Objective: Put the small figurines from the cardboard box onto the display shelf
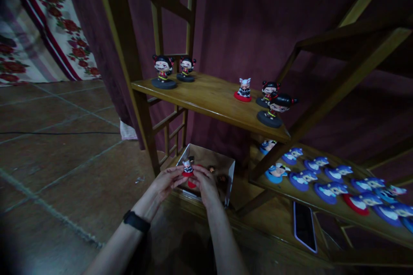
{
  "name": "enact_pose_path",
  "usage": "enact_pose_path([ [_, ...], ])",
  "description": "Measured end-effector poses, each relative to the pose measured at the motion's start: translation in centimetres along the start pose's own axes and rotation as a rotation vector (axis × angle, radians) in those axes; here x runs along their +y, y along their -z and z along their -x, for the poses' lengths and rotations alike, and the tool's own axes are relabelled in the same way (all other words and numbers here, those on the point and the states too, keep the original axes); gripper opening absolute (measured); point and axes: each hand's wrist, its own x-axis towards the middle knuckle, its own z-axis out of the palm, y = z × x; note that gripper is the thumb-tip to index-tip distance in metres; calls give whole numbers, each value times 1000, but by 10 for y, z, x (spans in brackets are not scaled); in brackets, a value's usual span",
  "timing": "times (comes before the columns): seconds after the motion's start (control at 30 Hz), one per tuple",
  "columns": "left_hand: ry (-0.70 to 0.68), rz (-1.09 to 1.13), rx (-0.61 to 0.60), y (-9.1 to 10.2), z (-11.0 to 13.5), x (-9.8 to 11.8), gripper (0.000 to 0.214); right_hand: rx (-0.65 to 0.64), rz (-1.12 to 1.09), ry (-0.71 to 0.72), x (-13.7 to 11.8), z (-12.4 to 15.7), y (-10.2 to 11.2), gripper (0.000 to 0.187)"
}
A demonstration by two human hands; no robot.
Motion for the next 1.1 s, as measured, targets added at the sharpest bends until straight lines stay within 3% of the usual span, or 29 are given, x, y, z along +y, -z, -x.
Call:
enact_pose_path([
  [0.3, -18, -8, 48, -4, 3, 1, 13, -35, 55, 7, 0, 1, -2, 26],
  [0.73, -24, -64, 58, -5, 3, -2, 21, 14, 100, 50, -1, 0, 1, 30],
  [1.1, -126, -113, 74, -10, 4, -7, 21, -14, 209, 115, -2, 0, 1, 30],
])
